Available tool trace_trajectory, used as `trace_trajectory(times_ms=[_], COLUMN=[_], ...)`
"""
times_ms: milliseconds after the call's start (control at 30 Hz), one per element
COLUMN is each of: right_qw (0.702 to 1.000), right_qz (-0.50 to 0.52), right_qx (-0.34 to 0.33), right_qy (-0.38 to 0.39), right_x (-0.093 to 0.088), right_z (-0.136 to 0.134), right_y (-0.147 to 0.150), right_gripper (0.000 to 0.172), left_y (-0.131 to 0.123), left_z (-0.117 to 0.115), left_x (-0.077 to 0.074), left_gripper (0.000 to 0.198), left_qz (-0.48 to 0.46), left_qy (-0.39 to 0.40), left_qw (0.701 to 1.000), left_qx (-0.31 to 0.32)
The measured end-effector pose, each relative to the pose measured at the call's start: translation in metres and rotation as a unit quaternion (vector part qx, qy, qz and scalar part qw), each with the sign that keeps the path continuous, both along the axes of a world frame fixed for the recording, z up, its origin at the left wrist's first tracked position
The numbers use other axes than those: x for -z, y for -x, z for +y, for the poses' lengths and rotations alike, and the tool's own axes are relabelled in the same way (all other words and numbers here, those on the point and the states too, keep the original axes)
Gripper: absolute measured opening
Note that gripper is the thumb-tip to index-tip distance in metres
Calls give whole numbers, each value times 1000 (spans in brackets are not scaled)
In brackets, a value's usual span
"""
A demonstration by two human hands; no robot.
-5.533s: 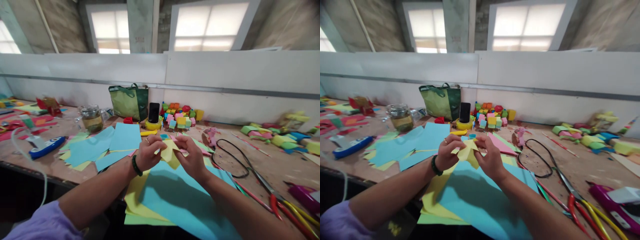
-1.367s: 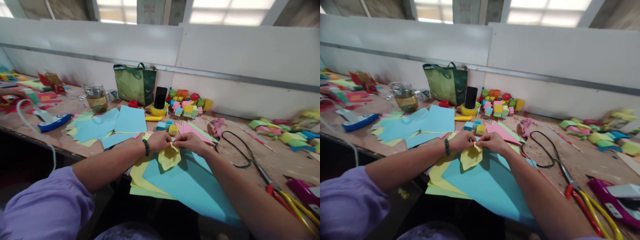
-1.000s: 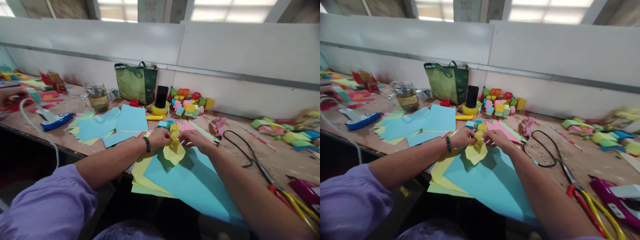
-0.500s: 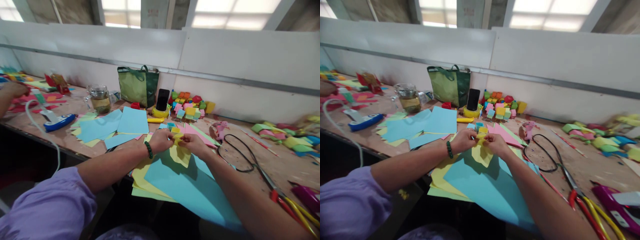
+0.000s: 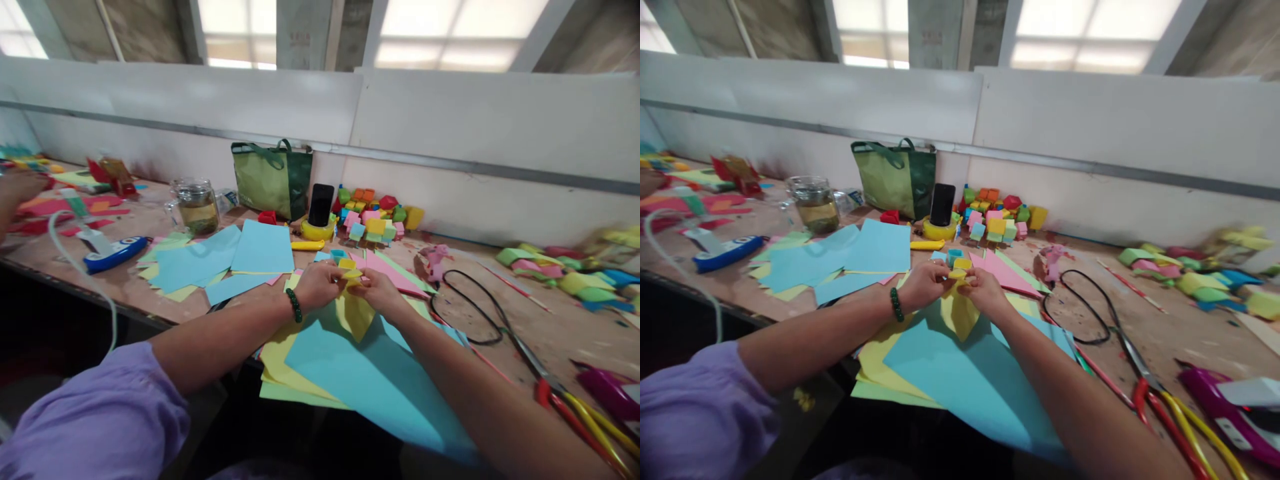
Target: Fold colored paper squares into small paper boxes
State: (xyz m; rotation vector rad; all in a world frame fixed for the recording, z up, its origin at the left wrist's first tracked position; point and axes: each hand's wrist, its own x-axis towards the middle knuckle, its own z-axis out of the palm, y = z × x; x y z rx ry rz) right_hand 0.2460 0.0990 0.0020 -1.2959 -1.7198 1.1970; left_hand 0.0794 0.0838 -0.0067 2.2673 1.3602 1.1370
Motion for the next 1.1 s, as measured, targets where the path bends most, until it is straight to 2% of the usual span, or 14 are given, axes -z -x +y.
trace_trajectory(times_ms=[233,467,567,633,700,767,867,967,1100], right_qw=[1000,1000,997,989,985,987,991,993,986], right_qz=[7,17,12,11,13,7,-17,-43,-127], right_qx=[-9,-12,-73,-122,-110,-77,-47,-50,-101], right_qy=[6,2,33,86,131,144,128,94,-27], right_x=[-5,2,-9,-19,-25,-26,-20,-17,-19], right_z=[-6,-4,-4,-3,0,5,8,8,5], right_y=[4,4,-4,-11,-17,-21,-22,-21,-20], right_gripper=[52,48,43,34,21,29,43,35,27], left_y=[-1,-2,-1,0,-1,-1,-2,-2,-1], left_z=[-1,-1,2,4,5,4,2,1,0], left_x=[2,3,4,4,5,4,3,2,4], left_gripper=[16,17,16,16,15,14,14,21,27], left_qz=[-15,-15,-5,2,9,16,29,42,59], left_qy=[1,13,31,46,60,70,80,83,83], left_qw=[1000,1000,999,998,997,996,995,994,993], left_qx=[12,15,23,30,38,45,55,58,60])
